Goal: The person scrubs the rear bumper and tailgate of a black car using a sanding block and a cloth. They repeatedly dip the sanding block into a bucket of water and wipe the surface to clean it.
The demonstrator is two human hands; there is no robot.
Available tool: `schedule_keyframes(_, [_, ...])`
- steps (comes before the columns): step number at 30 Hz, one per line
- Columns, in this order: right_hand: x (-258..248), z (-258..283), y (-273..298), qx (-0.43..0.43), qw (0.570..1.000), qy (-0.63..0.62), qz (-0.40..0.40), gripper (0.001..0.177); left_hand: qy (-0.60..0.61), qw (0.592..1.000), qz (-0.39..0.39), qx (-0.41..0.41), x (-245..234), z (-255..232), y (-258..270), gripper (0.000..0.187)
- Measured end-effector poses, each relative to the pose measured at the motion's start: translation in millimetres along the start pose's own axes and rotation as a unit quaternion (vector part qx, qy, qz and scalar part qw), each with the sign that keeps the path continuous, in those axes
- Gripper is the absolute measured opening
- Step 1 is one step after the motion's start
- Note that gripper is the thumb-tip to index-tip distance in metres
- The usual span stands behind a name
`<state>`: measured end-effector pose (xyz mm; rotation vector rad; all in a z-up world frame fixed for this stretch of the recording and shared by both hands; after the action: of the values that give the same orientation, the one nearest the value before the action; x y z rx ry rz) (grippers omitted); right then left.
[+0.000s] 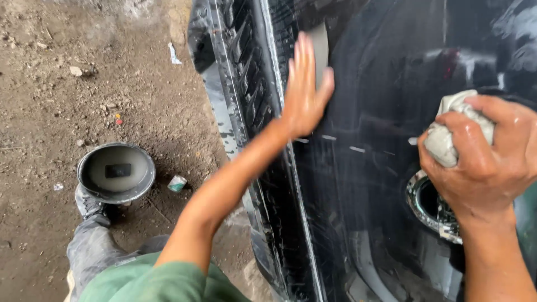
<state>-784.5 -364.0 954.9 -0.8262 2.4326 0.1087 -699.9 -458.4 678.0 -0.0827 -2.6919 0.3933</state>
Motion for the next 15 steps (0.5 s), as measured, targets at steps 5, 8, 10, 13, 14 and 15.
schedule_keyframes(5, [-1.6, -0.9, -2.1, -0.005, 1.0, -0.016, -0.005, 0.026, -0.025, 0.999, 0.028, 0.039, 11.5, -40.8, 59.0, 0.076])
schedule_keyframes(8, [-6.6, 0.1, -7.4, -0.024, 0.999, 0.005, -0.024, 0.024, -0.013, 0.986, 0.166, -0.014, 73.2, -19.9, 223.4, 0.088])
schedule_keyframes(10, [-8.5, 1.7, -10.7, -0.021, 0.999, 0.01, -0.032, 0.024, -0.015, 0.988, 0.154, -0.004, 64.5, -20.7, 188.9, 0.088])
schedule_keyframes(13, [-6.3, 0.9, -5.9, -0.015, 0.999, 0.008, -0.031, 0.023, -0.019, 0.996, 0.093, -0.001, 33.0, -16.7, 86.0, 0.084])
schedule_keyframes(14, [-4.5, -0.3, -3.6, -0.017, 0.999, 0.005, -0.029, 0.022, -0.021, 0.999, 0.036, -0.001, 19.4, -13.7, 41.1, 0.079])
schedule_keyframes(15, [-6.9, 0.9, -5.7, -0.015, 1.0, 0.005, -0.026, 0.022, -0.02, 0.999, 0.04, -0.004, 16.9, -14.8, 30.3, 0.079])
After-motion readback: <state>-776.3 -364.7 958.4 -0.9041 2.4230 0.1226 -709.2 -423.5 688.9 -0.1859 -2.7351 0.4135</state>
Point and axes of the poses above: each hand's wrist, its own y-axis away from the middle knuckle, its own x-axis out of the palm, z = x × y, the point moved 3 cm from there along -y, towards the middle knuckle, and after that the axes turned 13 degrees about y, right-handed, at the moved point
